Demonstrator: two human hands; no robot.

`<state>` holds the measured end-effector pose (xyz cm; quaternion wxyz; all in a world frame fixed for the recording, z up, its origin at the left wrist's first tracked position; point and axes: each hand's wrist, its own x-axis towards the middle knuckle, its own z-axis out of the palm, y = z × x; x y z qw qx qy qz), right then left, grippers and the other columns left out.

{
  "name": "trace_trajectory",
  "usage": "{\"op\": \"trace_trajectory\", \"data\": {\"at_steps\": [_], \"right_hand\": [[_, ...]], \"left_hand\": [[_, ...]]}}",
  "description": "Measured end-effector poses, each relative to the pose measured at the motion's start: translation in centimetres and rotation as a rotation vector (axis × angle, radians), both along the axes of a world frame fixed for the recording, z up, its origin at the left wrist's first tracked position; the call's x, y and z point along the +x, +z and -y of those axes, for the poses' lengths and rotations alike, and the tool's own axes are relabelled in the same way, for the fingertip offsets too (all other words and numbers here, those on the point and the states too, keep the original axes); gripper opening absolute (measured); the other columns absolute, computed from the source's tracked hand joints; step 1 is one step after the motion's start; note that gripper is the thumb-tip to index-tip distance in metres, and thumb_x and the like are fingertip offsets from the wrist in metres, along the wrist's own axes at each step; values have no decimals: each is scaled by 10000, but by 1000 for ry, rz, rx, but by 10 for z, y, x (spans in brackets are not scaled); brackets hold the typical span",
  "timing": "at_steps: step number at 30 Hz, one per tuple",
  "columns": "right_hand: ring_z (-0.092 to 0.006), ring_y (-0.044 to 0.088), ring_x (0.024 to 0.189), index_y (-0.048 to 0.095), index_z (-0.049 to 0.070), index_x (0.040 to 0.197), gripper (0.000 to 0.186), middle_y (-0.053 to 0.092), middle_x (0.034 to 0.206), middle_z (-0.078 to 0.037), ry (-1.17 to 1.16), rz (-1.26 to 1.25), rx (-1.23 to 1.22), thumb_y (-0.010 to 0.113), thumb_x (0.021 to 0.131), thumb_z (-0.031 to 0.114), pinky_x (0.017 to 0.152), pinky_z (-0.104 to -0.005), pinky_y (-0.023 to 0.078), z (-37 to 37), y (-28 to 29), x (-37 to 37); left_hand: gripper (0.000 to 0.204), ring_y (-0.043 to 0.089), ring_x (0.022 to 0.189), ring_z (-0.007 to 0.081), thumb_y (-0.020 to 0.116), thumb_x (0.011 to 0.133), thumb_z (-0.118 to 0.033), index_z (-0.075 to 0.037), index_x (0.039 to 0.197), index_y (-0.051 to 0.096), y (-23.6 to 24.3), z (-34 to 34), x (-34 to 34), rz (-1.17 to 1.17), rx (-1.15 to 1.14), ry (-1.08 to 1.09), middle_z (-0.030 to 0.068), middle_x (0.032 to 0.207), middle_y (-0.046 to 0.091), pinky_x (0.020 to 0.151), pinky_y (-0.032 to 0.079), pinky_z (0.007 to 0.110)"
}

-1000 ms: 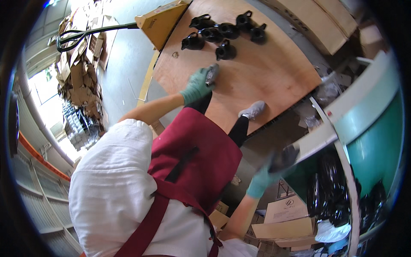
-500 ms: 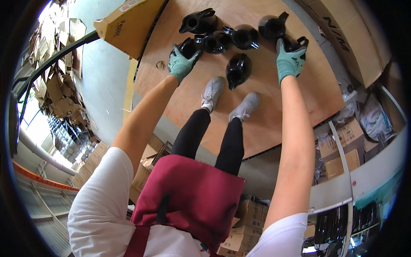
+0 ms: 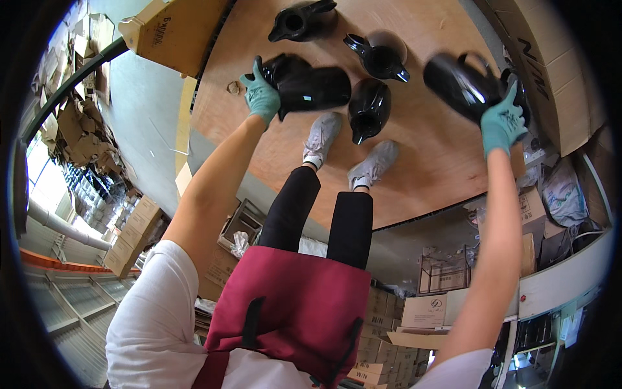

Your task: The person repeatedly picks up black teapots and silver foil-wrapped items from a green workbench, places them into a white bag, and then into a cardboard box with internal dividers. The person also moves a large flat board and continues the packing cycle.

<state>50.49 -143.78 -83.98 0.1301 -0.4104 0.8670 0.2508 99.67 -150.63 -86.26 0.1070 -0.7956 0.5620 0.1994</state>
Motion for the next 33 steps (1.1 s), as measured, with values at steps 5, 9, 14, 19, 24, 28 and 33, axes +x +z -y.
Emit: {"op": "trace_trajectory", "data": {"at_steps": [5, 9, 14, 19, 24, 28, 33], "right_hand": [[-265, 626, 853, 12, 380, 1544, 994, 625, 932, -109, 718, 127, 422, 643, 815, 138, 795, -460, 455, -15, 69, 25], [-226, 672, 936, 0, 238, 1559, 1003, 687, 1049, -128, 846, 358, 676, 667, 813, 167, 755, -435, 494, 26, 55, 111], [-245, 677, 979, 178, 194, 1543, 985, 670, 1172, -75, 1039, 258, 634, 750, 749, 313, 792, -395, 509, 71, -9, 162], [-273, 654, 1030, 367, 376, 1446, 760, 674, 1155, -61, 793, 190, 535, 727, 777, 392, 796, -459, 461, 69, 3, 163], [-298, 534, 1021, 555, 304, 1273, 515, 590, 1076, -100, 540, 239, 79, 662, 773, 244, 829, -446, 399, -58, 102, 115], [-415, 504, 1027, 570, 202, 1260, 468, 530, 1139, -214, 78, 385, -301, 568, 795, 151, 908, -539, 384, -177, 239, 103], [-429, 496, 1096, 516, 40, 1281, 583, 515, 1171, -264, -450, 427, -396, 653, 748, 231, 967, -526, 385, -323, 454, 144]], "left_hand": [[987, 599, 946, 456, 732, 737, -224, -263, 1538, 155, 53, 31, -13, -212, 296, -628, 265, 1146, 454, 841, 506, 516], [876, 597, 1005, 507, 634, 848, -302, -277, 1543, 102, 45, 72, -35, -77, 390, -717, 318, 1216, 447, 867, 499, 542], [706, 507, 1188, 504, 613, 863, -305, -343, 1486, 284, 9, 114, -72, 106, 527, -583, 322, 1331, 396, 977, 439, 551], [648, 547, 1118, 490, 689, 801, -352, -263, 1387, 427, 14, 91, -61, 106, 296, -538, 280, 1233, 451, 907, 476, 523], [643, 583, 1015, 403, 724, 756, -477, -171, 1289, 534, 108, 29, -14, -2, 39, -707, 234, 1087, 586, 826, 491, 493], [637, 580, 1001, 388, 789, 733, -388, -113, 1264, 568, 225, 5, 60, -131, -201, -919, 176, 1087, 624, 875, 470, 453], [682, 523, 1037, 462, 738, 630, -223, -108, 1267, 524, 392, -10, -25, -140, -139, -1063, 228, 1117, 477, 838, 453, 519]]}}
